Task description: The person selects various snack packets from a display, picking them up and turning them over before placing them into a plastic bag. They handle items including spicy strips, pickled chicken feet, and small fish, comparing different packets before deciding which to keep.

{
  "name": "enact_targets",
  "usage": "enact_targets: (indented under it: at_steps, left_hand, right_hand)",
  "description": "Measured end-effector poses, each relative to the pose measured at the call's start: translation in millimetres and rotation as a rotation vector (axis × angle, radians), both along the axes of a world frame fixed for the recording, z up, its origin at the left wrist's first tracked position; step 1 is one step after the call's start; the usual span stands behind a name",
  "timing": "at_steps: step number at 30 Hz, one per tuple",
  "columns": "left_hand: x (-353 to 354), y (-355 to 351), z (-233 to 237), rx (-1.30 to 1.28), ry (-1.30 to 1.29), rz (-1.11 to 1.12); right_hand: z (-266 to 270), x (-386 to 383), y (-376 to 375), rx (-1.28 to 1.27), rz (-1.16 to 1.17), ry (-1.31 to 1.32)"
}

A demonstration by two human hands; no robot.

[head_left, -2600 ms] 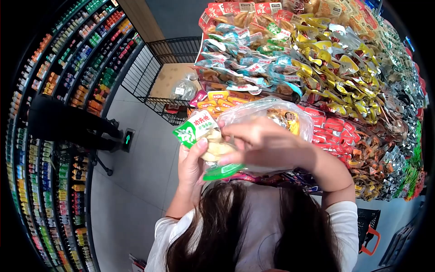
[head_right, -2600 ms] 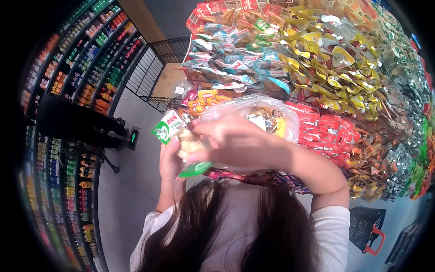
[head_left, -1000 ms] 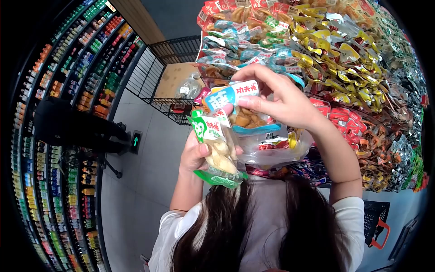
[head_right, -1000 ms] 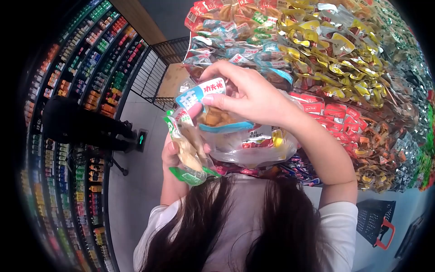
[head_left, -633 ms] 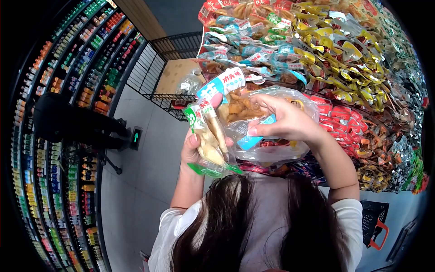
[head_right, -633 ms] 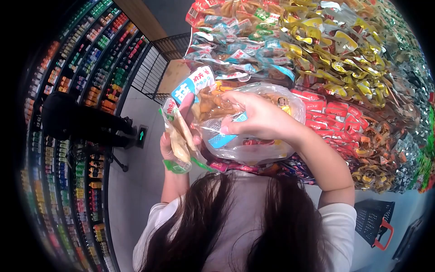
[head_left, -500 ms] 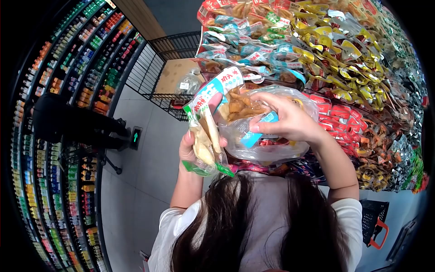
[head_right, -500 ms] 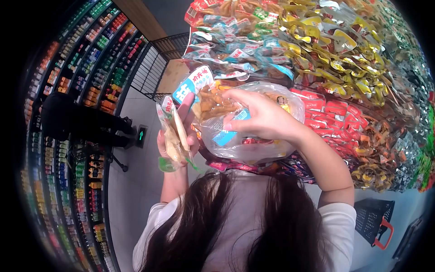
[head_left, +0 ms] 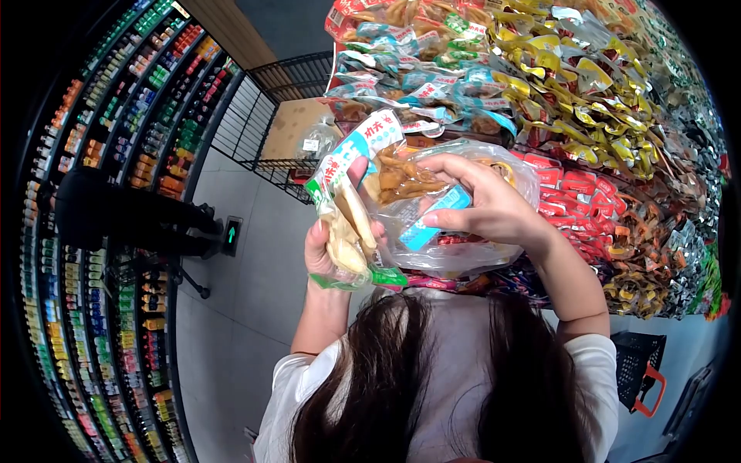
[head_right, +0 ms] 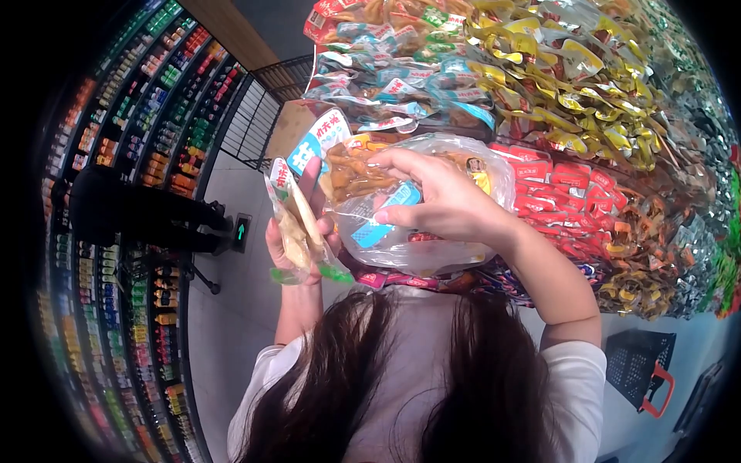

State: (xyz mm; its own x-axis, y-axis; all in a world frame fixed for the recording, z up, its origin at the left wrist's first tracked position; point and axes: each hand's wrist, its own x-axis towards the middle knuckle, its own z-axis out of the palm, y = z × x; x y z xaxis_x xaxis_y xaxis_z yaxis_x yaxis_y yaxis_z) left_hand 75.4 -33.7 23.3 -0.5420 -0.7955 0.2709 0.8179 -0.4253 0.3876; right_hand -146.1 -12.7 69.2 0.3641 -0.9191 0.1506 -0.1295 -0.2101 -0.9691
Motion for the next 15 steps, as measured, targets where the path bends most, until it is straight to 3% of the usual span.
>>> enact_targets:
  at_steps: [9, 12, 15]
  left_hand:
    - [-5, 2, 1, -0.036, -0.040, 0.054]
    - [-3, 1, -3, -0.068, -0.061, 0.052]
    - [-1, -1, -8, -0.094, -0.092, 0.026]
  right_hand:
    - [2, 2, 5, 0.106, 0.014, -0.129]
    - [-4, 0, 5, 0.005, -0.009, -0.043]
    - [1, 1, 8, 0.072, -0.039, -0.048]
